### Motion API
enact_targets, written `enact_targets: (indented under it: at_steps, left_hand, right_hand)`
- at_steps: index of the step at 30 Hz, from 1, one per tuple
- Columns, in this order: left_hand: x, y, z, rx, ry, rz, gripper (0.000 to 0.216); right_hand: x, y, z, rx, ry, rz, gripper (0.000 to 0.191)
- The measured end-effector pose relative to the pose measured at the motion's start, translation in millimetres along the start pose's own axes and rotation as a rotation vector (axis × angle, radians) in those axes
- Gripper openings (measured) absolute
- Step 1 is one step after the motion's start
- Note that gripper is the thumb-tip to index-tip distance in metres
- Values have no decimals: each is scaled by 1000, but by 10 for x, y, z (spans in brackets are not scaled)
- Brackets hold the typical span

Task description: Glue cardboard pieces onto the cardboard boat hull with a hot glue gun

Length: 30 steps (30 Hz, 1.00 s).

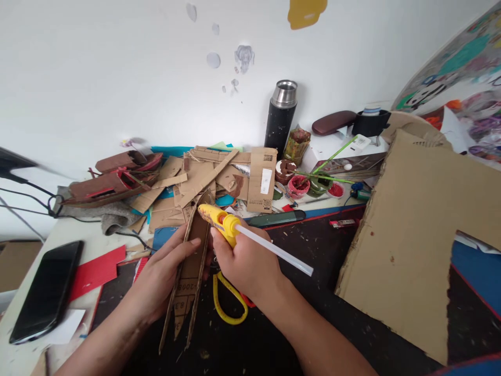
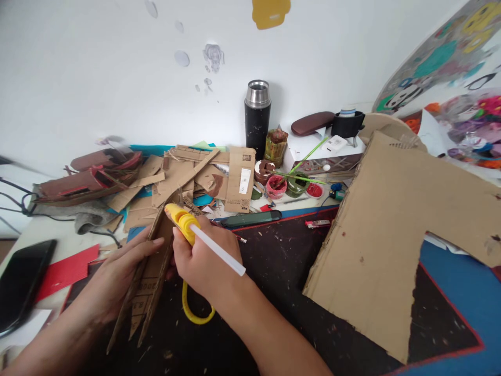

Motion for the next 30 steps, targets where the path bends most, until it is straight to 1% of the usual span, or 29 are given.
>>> enact_targets:
  at_steps: [3,5,12,16,23,30]
  left_hand:
    - [-1,-9,-3,25,-5,6,80]
    - [3,-7,-7,40,1,-5,81]
    - [-13,-2,5,-16,1,-17,88]
    - [-37,-12,5,-30,1,-4,86]
    - [-25,7,12,10,13,4,87]
    - [15,32,-4,-11,5,3,91]
  right_hand:
    - [-3,-3,3,2,-3,2,35]
    - [-3,-2,3,3,-2,4,35]
    - [-8,2,6,-25,-2,-1,33]
    - [-14,0,11,-44,-6,-22,32]
    - [-14,-4,8,-50,-15,-25,33]
    - [-18,7,7,-31,-21,-8,33]
Point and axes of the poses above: each hand's wrist, its own y-axis towards the middle knuckle, its own z-axis out of the palm, x = y × z, the point moved 3 cm from there along y, towards the middle knuckle, and after that the axes turned 11 degrees about -x, right-handed, at the moved point
